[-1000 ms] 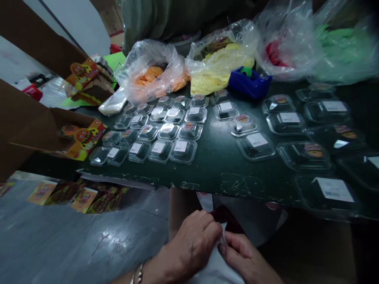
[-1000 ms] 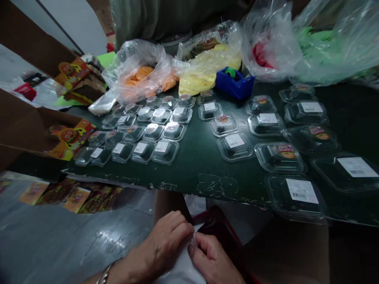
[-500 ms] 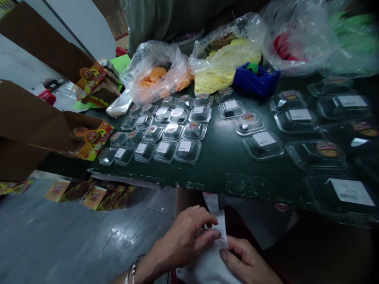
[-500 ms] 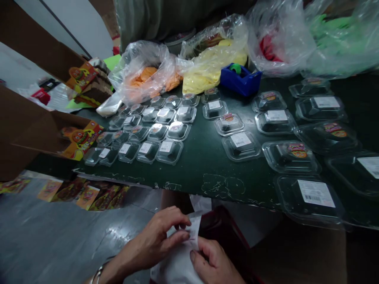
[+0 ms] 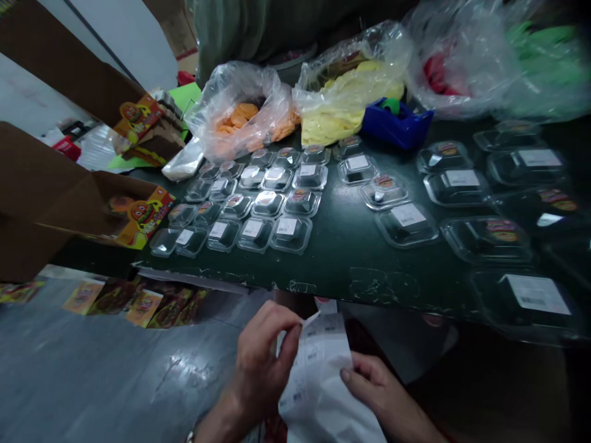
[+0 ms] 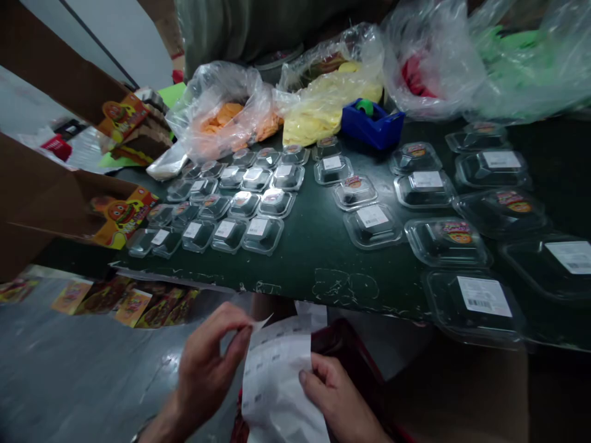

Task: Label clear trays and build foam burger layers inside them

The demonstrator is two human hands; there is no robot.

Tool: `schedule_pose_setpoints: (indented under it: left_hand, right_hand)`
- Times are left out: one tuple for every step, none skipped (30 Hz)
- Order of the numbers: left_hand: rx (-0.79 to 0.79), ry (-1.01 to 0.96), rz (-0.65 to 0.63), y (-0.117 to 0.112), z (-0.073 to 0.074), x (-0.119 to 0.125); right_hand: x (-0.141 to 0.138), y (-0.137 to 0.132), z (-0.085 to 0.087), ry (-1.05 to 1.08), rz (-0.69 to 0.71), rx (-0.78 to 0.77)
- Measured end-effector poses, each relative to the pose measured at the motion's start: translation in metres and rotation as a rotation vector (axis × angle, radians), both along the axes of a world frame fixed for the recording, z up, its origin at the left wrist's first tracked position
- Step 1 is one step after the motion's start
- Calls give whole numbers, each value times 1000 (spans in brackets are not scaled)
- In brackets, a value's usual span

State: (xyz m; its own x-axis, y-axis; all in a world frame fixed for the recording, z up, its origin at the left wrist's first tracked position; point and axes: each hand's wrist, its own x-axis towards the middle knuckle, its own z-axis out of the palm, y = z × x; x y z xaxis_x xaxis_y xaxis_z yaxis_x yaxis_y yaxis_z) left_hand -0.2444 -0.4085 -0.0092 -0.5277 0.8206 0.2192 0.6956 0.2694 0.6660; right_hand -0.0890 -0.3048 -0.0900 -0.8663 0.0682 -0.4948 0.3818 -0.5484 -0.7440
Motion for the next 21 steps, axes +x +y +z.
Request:
schedule_pose_setpoints:
  left_hand:
    - [55, 109, -70, -1, 0, 9]
    - [90, 189, -167, -2, -3, 19]
    - [109, 239, -269, -2, -8, 29]
    - [110, 261, -362, -2, -14, 39]
    - [97, 265, -429, -1, -20, 47]
    - [71, 258, -470, -2, -24, 53]
    - [31, 241, -494, -2, -27, 56]
    - [-23, 208, -511, -3, -26, 56]
    - [-77, 154, -527, -4, -23, 54]
    - [-125, 80, -545, -6, -18, 51]
    - [-153, -13, -554, -7, -12, 46]
    - [-164, -117, -549, -7, -5, 40]
    - [-162, -219, -518, -7, 2, 35]
    - [-162, -307, -470, -5, 7, 30]
    - [-175, -374, -420, -2, 11, 26]
    - [-212, -424, -382, 1, 13, 23]
    - [-265, -456, -369, 5, 14, 22]
    - [-326, -473, -380, 9, 13, 22]
    - [-379, -481, -401, 12, 10, 24]
    - [-413, -487, -418, 13, 7, 26]
    - [-421, -493, -426, 13, 3, 30]
  right_hand:
    - [-2, -1, -2, -15, -19, -9]
    - [-3, -2, -2, -17, -40, 2]
    - [-5, -2, -2, -9, -63, 24]
    - [-6, -3, -1, 1, -86, 48]
    - [-6, -3, 0, 9, -107, 65]
    - [-7, -3, 2, 13, -119, 67]
    - [-7, -2, 4, 14, -127, 55]
    - [-8, -2, 6, 14, -128, 34]
    - [-8, -2, 7, 15, -122, 11]
    - [-8, -2, 8, 16, -121, -7]
    - [-8, -3, 8, 18, -121, -18]
    - [-7, -3, 7, 29, -121, -26]
    - [-7, -4, 6, 53, -118, -34]
    - [-6, -5, 5, 85, -113, -48]
    - [-6, -6, 3, 117, -110, -59]
    - [-5, -6, 0, 145, -110, -60]
    - [-4, -7, -2, 166, -106, -48]
    - [-3, -7, -3, 175, -98, -19]
    - [-2, -7, -4, 160, -89, 29]
    - [-1, -7, -3, 117, -80, 93]
    - [-1, -7, -1, 60, -71, 165]
